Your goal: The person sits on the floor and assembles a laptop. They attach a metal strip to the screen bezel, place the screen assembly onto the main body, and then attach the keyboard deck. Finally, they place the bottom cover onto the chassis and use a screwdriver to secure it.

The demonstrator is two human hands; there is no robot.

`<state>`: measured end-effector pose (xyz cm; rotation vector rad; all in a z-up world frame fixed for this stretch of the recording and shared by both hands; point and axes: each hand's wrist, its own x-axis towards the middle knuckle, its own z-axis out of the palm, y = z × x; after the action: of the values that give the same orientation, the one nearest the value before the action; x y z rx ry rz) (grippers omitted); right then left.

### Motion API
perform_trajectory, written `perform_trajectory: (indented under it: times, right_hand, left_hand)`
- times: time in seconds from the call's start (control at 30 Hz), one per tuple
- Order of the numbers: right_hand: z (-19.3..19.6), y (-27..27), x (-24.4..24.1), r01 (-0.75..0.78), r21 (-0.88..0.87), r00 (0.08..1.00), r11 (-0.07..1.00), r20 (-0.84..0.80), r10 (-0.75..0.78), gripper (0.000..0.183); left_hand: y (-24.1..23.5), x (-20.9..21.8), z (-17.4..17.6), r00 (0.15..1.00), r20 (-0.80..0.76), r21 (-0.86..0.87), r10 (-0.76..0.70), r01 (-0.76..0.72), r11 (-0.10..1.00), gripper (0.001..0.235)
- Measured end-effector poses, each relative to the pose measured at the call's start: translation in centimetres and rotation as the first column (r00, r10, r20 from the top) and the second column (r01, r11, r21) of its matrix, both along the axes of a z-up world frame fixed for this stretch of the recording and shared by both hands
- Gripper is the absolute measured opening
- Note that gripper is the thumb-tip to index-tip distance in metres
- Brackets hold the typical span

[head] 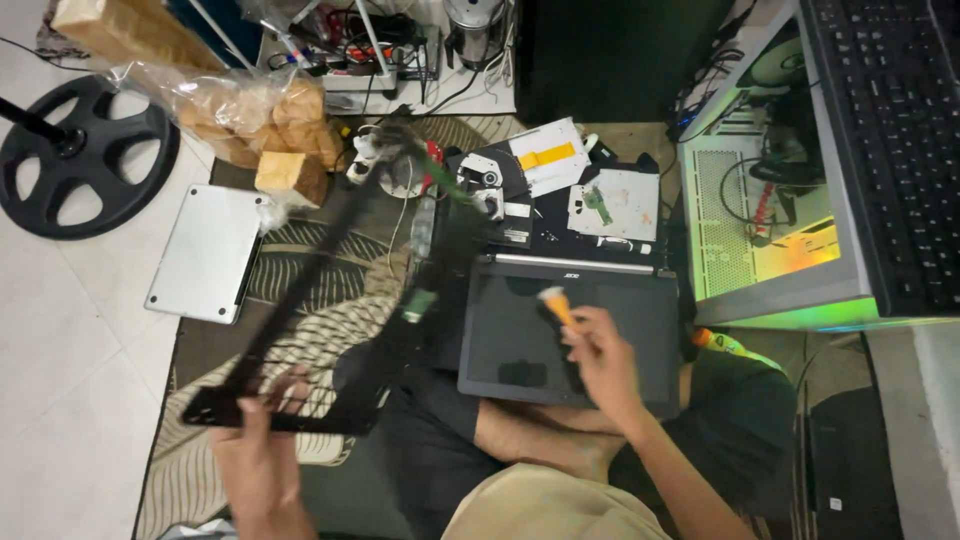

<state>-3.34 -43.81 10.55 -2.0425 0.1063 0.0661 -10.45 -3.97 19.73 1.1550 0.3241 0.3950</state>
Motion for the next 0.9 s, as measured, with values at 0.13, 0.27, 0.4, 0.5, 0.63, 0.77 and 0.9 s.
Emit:
perform_trajectory:
  times: [0.13, 0.27, 0.4, 0.5, 0.63, 0.77, 0.9]
  right_hand:
    - [1.6, -4.7, -2.0, 0.148, 0.339, 0.988, 0.929, -0.014, -0.153, 0.02]
    - [6.9, -7.1, -4.0, 0.172, 0.651, 0.97, 0.739, 0.02, -0.244, 0.053]
    - [10.1, -9.0, -5.0, -0.117, 0.674, 0.923, 0.729, 0.344, -0.17, 0.078]
    - [11.2, -8.8, -6.2, 0.123, 0.527, 0.867, 0.841, 0.356, -0.35, 0.069]
    - [13.1, -7.0, -6.4, 0.45, 0.262, 0.718, 0.854, 0.462, -0.52, 0.004]
    - [15.0, -6.6, -5.2, 0.467, 0.033, 0.731, 0.884, 0.548, -0.407, 0.028]
    - [14.3, -7.6, -3.4, 0.543, -0.067, 0.656, 0.837, 0.655, -0.373, 0.019]
  left_hand:
    - [-5.0, 2.3, -2.4, 0.999, -0.027, -0.014, 0.046, -0.047, 0.999, 0.052]
    - [-9.8, 3.8, -5.6, 0.998, 0.018, -0.033, -0.056, 0.057, 0.998, 0.035]
    - [-14.5, 5.6, -2.4, 0.938, 0.035, 0.138, -0.344, 0.336, 0.932, 0.022]
    - [-16.8, 6.4, 0.3, 0.846, 0.067, 0.327, -0.53, 0.483, 0.812, 0.022]
    - [-18.2, 6.5, -0.3, 0.783, 0.11, 0.464, -0.612, 0.504, 0.729, 0.017]
    - [-17.9, 6.1, -1.7, 0.747, 0.04, 0.417, -0.664, 0.591, 0.69, 0.02]
    - [-17.9, 6.0, -0.9, 0.75, 0.042, 0.36, -0.66, 0.605, 0.71, 0.029]
